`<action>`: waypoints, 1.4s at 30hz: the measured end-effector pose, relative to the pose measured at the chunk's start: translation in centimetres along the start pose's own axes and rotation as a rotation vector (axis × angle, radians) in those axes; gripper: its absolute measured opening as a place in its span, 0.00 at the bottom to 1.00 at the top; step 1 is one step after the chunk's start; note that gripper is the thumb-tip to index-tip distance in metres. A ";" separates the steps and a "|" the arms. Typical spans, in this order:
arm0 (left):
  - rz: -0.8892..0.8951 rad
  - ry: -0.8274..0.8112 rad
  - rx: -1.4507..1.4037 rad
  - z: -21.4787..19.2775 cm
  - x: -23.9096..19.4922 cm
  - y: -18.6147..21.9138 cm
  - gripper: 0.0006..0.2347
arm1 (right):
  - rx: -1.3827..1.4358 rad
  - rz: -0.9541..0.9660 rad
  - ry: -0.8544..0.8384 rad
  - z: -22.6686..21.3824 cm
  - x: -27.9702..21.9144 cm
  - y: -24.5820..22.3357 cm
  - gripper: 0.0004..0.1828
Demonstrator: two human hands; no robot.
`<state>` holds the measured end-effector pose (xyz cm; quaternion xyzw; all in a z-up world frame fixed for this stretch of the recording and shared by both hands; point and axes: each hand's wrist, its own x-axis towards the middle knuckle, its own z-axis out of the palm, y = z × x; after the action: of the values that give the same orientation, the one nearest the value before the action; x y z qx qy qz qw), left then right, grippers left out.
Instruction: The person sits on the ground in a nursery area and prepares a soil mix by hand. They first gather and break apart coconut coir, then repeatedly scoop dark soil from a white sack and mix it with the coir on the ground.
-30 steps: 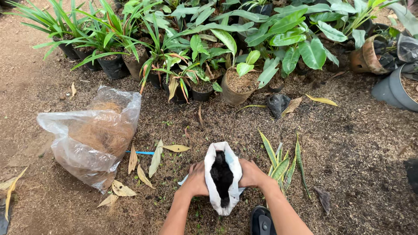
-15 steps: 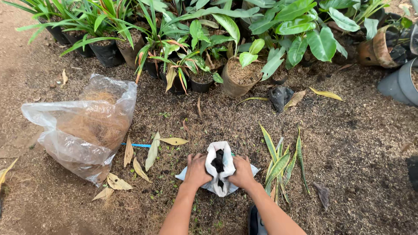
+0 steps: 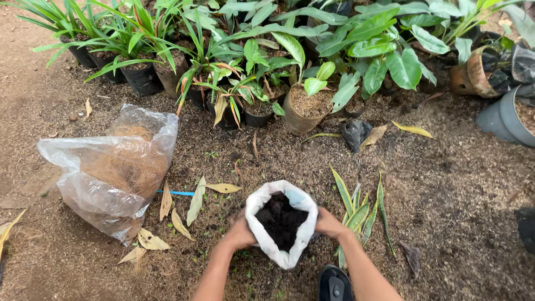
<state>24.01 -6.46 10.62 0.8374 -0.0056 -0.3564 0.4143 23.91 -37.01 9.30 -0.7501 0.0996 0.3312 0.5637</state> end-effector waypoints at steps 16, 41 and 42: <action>0.354 0.296 0.781 5.0 2.3 -0.7 0.44 | -1.096 -0.506 0.209 7.6 0.6 -3.0 0.45; 0.086 0.122 0.420 1.3 -0.7 -2.2 0.21 | -0.501 -0.113 0.242 0.3 0.3 -1.1 0.28; 0.224 0.181 0.487 2.2 -0.5 -2.6 0.23 | -0.552 -0.126 0.278 1.3 0.4 -1.3 0.28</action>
<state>21.57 -6.14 8.22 0.9349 -0.1464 -0.2202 0.2367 24.43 -35.28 9.89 -0.9176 0.0351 0.2046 0.3390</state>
